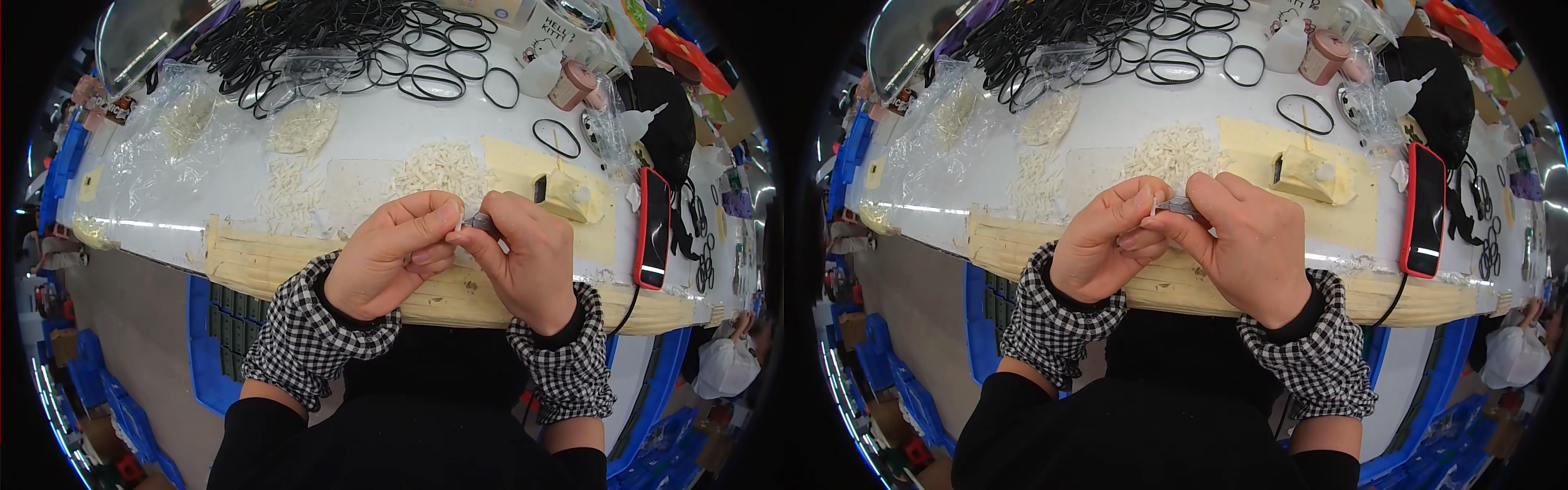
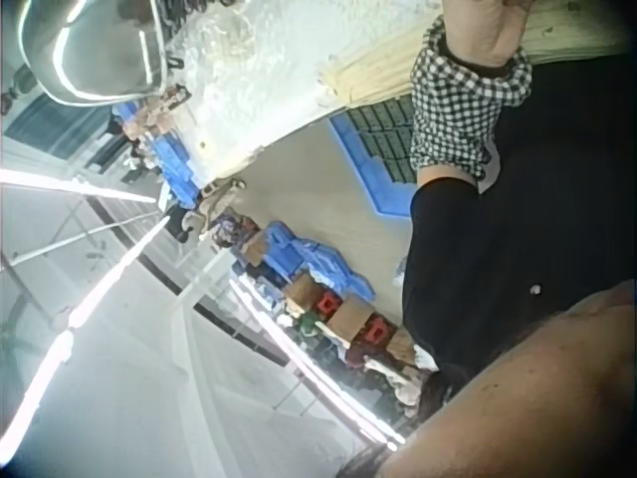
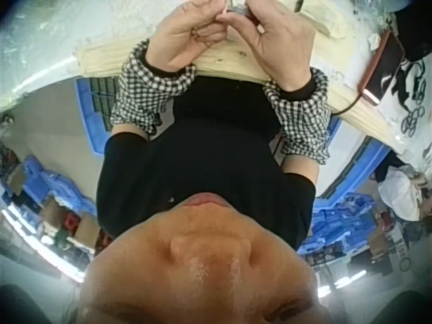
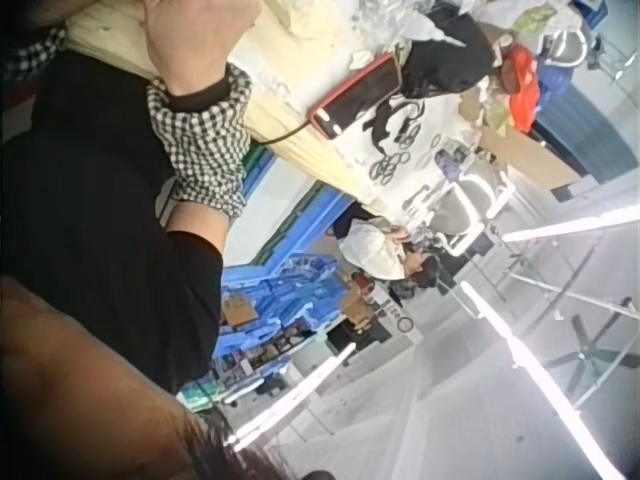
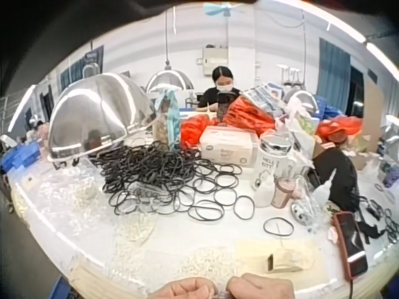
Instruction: Packaging small white plastic components into small clear plastic bags.
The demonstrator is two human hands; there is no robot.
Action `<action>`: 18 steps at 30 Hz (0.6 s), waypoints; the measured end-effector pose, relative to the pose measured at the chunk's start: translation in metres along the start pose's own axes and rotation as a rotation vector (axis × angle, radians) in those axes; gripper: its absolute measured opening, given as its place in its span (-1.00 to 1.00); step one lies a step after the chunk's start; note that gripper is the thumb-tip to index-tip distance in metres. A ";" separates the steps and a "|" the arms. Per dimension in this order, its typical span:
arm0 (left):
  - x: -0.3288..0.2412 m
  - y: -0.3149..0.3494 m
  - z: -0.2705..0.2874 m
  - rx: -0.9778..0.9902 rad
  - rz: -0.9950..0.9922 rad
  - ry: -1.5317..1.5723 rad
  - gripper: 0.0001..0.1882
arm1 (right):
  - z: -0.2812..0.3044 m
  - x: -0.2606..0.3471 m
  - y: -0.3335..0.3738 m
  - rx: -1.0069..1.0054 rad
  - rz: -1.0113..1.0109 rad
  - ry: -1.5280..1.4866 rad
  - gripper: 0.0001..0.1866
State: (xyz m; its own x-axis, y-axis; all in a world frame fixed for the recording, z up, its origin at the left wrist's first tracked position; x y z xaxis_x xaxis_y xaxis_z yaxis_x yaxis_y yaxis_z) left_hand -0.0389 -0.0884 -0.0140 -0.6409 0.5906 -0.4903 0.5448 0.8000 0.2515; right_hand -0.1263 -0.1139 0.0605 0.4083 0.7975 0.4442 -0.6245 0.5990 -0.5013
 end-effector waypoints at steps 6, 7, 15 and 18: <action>0.000 0.000 -0.001 0.007 -0.003 0.003 -0.79 | 0.002 0.001 -0.001 -0.031 0.032 0.029 -0.63; 0.000 0.000 0.000 0.008 -0.004 0.003 -0.79 | 0.002 0.001 -0.001 -0.043 0.035 0.024 -0.63; -0.002 0.001 -0.001 -0.002 -0.018 -0.024 -0.80 | 0.000 0.001 -0.001 0.040 0.029 0.066 -0.63; -0.002 0.000 -0.001 -0.002 -0.018 -0.030 -0.81 | 0.002 0.002 -0.002 0.008 0.036 0.059 -0.63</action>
State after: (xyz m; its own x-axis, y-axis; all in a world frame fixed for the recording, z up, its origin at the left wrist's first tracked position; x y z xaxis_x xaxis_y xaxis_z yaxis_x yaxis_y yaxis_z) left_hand -0.0378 -0.0894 -0.0118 -0.6345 0.5725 -0.5193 0.5322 0.8108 0.2436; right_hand -0.1257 -0.1133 0.0640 0.4238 0.8218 0.3809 -0.6450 0.5690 -0.5101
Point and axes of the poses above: each hand's wrist, its own y-axis away from the middle knuckle, its own z-axis out of the back of the hand, x = y × z, the point moved 9 cm from there along -y, towards the middle knuckle, and after that the axes turned 12 degrees about z, right-handed, at the moved point
